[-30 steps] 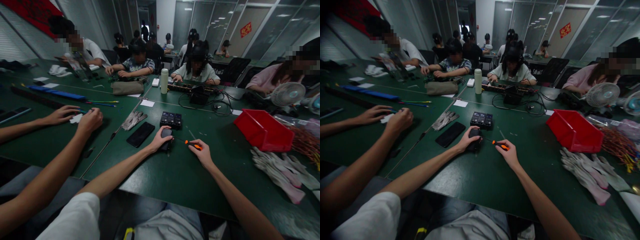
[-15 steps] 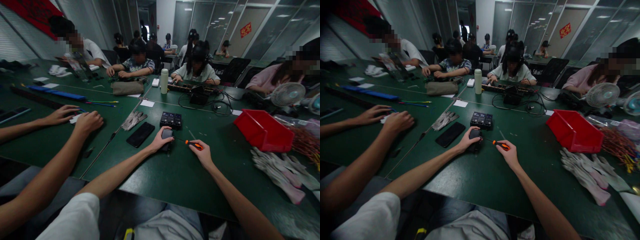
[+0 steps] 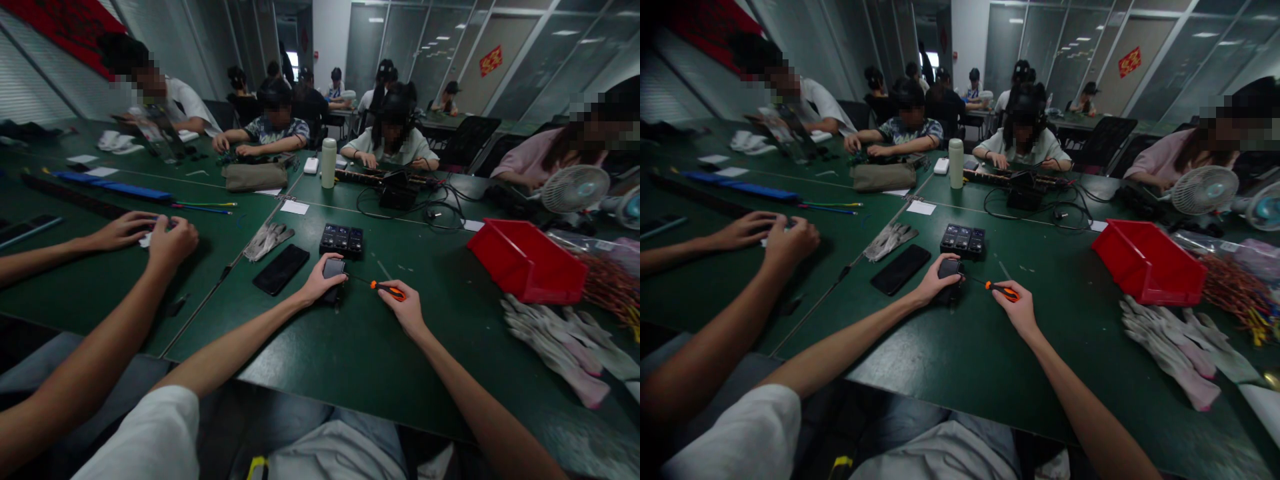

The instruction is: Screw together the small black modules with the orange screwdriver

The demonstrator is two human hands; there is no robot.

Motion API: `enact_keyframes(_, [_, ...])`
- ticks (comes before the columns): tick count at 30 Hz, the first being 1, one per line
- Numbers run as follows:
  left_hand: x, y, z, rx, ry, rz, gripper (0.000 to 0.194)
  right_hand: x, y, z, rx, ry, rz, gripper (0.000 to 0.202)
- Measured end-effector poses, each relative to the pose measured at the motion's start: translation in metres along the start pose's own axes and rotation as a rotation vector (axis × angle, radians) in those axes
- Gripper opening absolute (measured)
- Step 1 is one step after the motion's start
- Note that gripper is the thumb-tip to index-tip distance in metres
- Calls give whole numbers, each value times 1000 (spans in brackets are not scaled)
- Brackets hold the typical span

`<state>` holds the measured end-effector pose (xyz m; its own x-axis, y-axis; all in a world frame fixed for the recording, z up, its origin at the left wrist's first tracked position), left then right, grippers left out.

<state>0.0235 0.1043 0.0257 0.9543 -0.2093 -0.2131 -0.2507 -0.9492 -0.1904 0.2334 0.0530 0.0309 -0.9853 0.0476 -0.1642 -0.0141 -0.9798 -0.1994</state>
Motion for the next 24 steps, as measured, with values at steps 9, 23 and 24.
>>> enact_keyframes(9, [-2,0,-2,12,-36,-13,55,-1,0,-3,5,-7,-11,26])
enact_keyframes(23, [-2,0,-2,8,-44,-14,54,-2,-1,-6,-17,-2,-18,25])
enact_keyframes(24, [-2,0,-2,8,-47,-10,54,-2,-1,-6,-17,-2,-20,25])
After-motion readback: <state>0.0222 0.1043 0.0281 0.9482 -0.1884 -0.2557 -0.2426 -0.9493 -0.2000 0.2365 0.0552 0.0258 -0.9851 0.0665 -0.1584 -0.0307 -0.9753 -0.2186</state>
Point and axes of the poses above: each hand's wrist, its own y-axis away from the middle knuckle, its own x-axis out of the palm, z = x × y, the point moved 10 cm from there along -y, towards the middle knuckle, and after that the axes turned 10 degrees about -y, right-handed, at the moved point
